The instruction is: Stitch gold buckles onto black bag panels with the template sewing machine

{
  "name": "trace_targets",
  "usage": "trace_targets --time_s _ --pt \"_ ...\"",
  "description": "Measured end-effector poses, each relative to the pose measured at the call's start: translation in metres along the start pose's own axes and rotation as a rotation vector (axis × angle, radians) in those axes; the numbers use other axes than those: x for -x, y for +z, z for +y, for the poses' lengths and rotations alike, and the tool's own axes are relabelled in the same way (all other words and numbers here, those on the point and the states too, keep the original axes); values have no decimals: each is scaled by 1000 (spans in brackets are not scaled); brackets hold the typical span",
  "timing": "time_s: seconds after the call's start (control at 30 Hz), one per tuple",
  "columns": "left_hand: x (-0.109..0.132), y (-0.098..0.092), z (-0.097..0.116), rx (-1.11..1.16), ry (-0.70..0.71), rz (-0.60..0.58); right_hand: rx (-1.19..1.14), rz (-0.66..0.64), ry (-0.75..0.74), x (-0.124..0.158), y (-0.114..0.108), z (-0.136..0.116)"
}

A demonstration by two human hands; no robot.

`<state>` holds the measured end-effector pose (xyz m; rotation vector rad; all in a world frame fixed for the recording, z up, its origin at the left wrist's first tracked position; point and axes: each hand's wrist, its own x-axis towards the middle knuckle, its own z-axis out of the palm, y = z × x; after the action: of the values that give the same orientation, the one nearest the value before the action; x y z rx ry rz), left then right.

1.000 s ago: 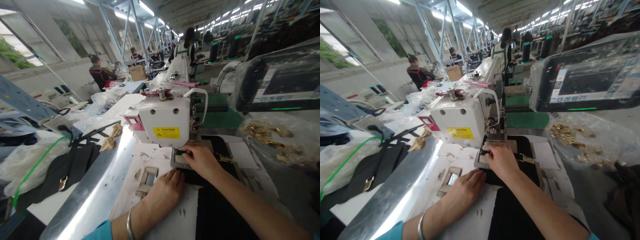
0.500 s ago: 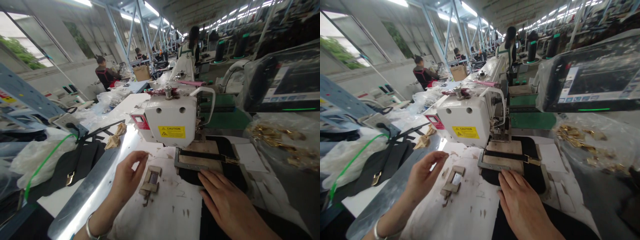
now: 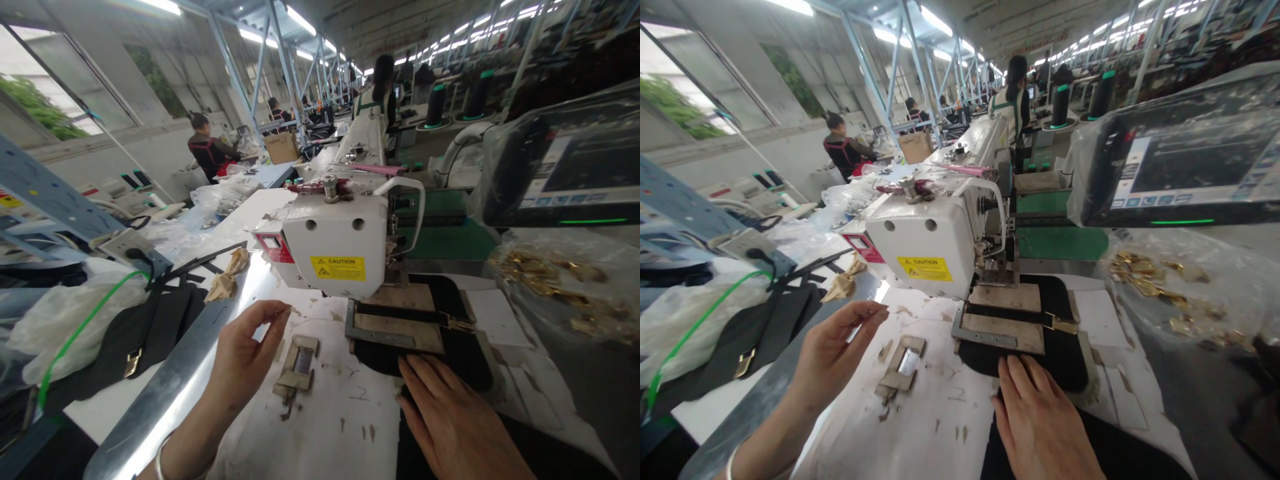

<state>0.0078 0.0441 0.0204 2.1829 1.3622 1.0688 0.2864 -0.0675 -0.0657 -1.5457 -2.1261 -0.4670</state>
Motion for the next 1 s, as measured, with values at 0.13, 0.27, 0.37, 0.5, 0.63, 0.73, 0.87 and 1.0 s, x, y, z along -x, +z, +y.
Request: trace_targets --time_s 0.13,0.27,0.37,0.5,0.63,0.73,0.87,1.0 --pt "2 3 7 -24 45 -61 -65 -16 -3 -1 -6 7" --pt "13 19 21 -29 146 -256 -171 -49 31 -4 -16 17" --pt "22 34 32 -16 167 -439 -210 -76 88 -10 -19 28" --pt "32 55 42 -64 258 -607 -169 -32 126 -16 -12 56" --pt "42 79 38 -125 451 -638 -96 -21 189 -12 4 90" --pt "47 93 30 -127 570 -604 -116 -27 235 -8 15 106" --pt "49 102 24 -121 604 -572 -160 -20 271 -11 21 113" --pt "49 104 24 -119 625 -531 -210 -19 299 -17 22 114"
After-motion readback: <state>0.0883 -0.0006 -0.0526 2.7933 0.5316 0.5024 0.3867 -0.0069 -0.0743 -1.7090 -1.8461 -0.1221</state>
